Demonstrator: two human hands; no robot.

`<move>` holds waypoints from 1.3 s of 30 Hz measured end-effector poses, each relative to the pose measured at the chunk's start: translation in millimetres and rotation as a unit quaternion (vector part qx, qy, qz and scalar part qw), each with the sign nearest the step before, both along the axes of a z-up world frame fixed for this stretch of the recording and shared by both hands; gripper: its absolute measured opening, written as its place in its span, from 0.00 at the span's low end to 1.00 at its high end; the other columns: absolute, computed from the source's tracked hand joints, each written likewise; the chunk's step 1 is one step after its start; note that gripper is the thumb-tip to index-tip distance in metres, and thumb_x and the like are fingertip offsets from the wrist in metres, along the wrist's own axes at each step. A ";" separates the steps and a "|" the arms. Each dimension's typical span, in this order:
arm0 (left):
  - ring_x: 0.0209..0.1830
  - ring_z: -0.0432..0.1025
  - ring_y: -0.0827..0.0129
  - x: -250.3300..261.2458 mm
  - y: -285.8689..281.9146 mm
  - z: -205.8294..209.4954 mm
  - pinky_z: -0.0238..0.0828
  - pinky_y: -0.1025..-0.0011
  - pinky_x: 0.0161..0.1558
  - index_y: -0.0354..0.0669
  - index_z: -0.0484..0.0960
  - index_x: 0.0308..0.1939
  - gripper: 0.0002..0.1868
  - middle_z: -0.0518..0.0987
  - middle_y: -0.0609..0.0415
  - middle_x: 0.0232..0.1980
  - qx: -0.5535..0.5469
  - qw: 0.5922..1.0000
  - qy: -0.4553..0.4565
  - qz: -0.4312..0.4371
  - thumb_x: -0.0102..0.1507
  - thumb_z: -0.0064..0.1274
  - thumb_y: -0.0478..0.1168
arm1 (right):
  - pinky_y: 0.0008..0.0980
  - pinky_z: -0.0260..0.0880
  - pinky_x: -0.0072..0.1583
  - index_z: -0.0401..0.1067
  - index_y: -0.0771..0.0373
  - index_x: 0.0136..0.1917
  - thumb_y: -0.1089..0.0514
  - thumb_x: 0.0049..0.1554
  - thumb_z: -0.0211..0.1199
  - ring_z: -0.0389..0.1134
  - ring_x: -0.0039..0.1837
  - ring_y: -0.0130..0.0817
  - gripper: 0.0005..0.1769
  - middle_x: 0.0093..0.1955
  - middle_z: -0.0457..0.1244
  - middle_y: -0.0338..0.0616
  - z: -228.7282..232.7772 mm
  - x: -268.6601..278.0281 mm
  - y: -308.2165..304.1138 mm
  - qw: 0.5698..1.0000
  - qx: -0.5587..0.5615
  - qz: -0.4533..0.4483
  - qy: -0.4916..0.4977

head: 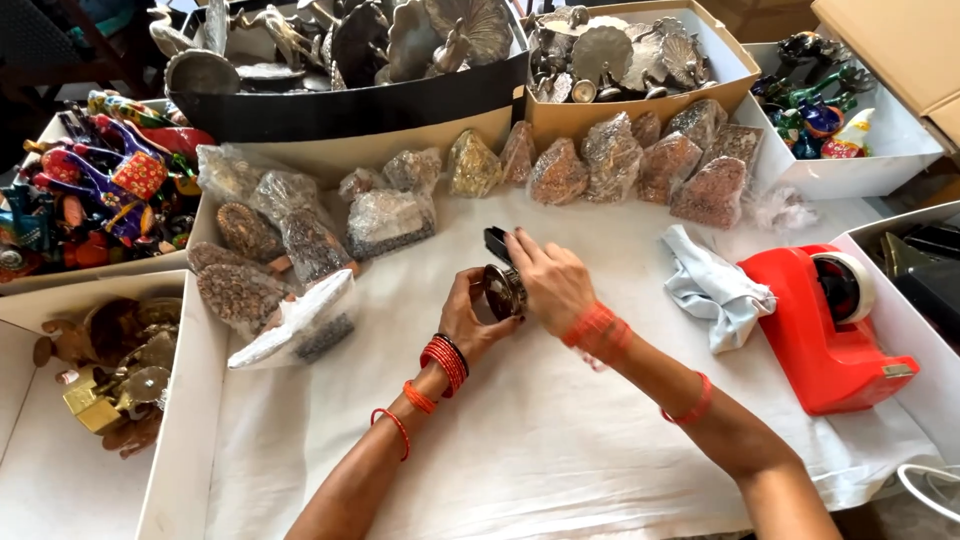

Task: The person packs a white powder into small sachets by hand and then cleans a small brass figurine using a black brush.

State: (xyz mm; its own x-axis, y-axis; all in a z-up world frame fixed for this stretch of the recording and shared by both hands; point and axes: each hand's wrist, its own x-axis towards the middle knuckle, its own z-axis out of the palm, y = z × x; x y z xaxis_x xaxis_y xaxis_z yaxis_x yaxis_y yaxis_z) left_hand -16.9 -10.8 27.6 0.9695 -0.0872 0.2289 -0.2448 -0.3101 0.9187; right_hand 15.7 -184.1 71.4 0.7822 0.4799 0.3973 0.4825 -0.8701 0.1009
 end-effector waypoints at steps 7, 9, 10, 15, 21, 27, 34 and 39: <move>0.66 0.71 0.58 0.7 1.0 2.6 0.66 0.64 0.69 0.38 0.65 0.64 0.48 0.75 0.45 0.63 0.007 1.000 0.008 -0.002 0.46 0.75 0.44 | 0.36 0.74 0.52 0.61 0.75 0.75 0.71 0.53 0.55 0.68 0.44 0.38 0.35 0.73 0.60 0.62 4.4 -68.7 -42.6 0.994 0.042 0.064 -0.073; 0.68 0.69 0.57 -1.6 2.0 2.9 0.65 0.63 0.70 0.37 0.64 0.65 0.49 0.74 0.44 0.63 0.023 1.000 0.000 -0.013 0.46 0.74 0.43 | 0.36 0.73 0.47 0.61 0.74 0.74 0.70 0.52 0.56 0.67 0.40 0.37 0.36 0.73 0.61 0.61 7.7 -70.6 -40.3 0.999 0.013 0.040 -0.033; 0.68 0.69 0.57 -1.7 1.5 1.8 0.65 0.63 0.70 0.37 0.64 0.65 0.49 0.74 0.44 0.63 0.027 1.000 -0.001 -0.014 0.46 0.74 0.43 | 0.36 0.73 0.47 0.61 0.74 0.74 0.70 0.52 0.56 0.67 0.40 0.37 0.36 0.73 0.61 0.61 10.1 -60.4 -32.4 0.999 0.017 0.038 -0.034; 0.69 0.67 0.57 -5.5 -0.5 6.5 0.62 0.64 0.71 0.38 0.63 0.66 0.50 0.73 0.44 0.65 0.019 1.000 -0.002 -0.019 0.46 0.75 0.41 | 0.36 0.74 0.49 0.60 0.74 0.73 0.67 0.51 0.59 0.69 0.43 0.39 0.37 0.72 0.61 0.59 13.3 -8.3 -0.7 1.000 0.007 0.015 0.020; 0.69 0.67 0.55 -5.9 -1.0 -3.0 0.64 0.63 0.69 0.40 0.63 0.66 0.50 0.72 0.44 0.65 0.026 0.998 -0.035 -0.041 0.44 0.74 0.38 | 0.38 0.74 0.54 0.60 0.75 0.73 0.68 0.48 0.59 0.71 0.49 0.44 0.38 0.70 0.62 0.60 12.1 -21.2 -23.4 0.995 0.075 0.063 0.022; 0.65 0.69 0.47 -12.5 -2.3 -7.1 0.72 0.61 0.63 0.42 0.62 0.66 0.47 0.65 0.37 0.72 0.162 0.971 -0.150 -0.092 0.47 0.72 0.41 | 0.40 0.74 0.51 0.59 0.74 0.73 0.71 0.50 0.56 0.70 0.44 0.44 0.36 0.71 0.61 0.65 5.9 -89.2 -50.1 0.997 0.047 0.062 -0.024; 0.67 0.64 0.39 -29.9 -11.0 -0.3 0.61 0.51 0.66 0.28 0.46 0.75 0.67 0.64 0.27 0.68 0.100 0.977 -0.145 -0.124 0.49 0.71 0.62 | 0.40 0.74 0.52 0.58 0.75 0.76 0.72 0.49 0.56 0.69 0.45 0.45 0.40 0.69 0.62 0.66 -15.5 -100.3 -61.1 0.994 0.074 0.070 -0.043; 0.66 0.68 0.49 -38.1 -22.2 19.4 0.63 0.55 0.68 0.32 0.60 0.70 0.59 0.71 0.36 0.66 0.250 0.966 -0.047 -0.040 0.48 0.70 0.64 | 0.40 0.74 0.52 0.57 0.76 0.75 0.71 0.49 0.57 0.71 0.46 0.47 0.39 0.70 0.62 0.67 -12.0 -105.1 -62.1 0.992 0.100 0.077 -0.030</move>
